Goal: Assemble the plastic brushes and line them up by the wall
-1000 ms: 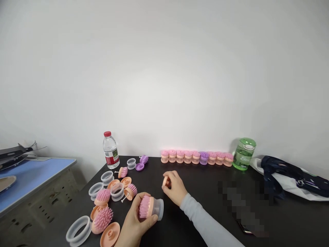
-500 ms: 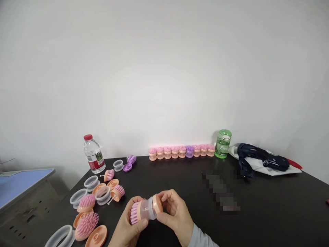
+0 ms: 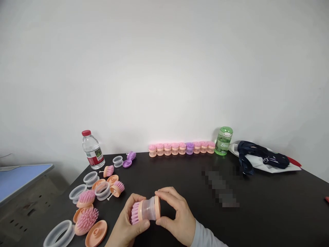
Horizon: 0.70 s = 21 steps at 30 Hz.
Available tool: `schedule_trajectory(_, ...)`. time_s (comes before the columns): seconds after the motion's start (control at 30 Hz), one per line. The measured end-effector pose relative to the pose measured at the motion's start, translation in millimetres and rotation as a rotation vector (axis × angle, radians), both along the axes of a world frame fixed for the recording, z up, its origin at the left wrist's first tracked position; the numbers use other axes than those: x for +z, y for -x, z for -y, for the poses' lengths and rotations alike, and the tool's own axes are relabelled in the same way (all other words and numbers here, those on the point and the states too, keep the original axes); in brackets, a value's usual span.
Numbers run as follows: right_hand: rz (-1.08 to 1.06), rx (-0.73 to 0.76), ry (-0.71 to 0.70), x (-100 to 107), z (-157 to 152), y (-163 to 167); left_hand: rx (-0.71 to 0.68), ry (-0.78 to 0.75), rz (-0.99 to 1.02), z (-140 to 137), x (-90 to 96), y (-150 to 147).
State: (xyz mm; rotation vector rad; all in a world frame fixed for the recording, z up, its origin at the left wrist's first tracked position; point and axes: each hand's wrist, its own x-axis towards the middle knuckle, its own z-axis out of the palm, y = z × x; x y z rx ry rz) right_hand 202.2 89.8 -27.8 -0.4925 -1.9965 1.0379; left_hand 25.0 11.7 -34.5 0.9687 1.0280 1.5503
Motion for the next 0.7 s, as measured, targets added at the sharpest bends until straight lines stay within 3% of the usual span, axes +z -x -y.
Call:
schedule_trajectory(0.5,0.011,-0.008,-0.209,1.0,2.3,-1.5,-0.084,0.034,0.023,0.1,-7.3,4.1)
schedule_trajectory(0.7,-0.040,0.037,-0.376,6.4,3.9,-1.0,-0.154,0.093,0.118,3.0,-2.7,2.1)
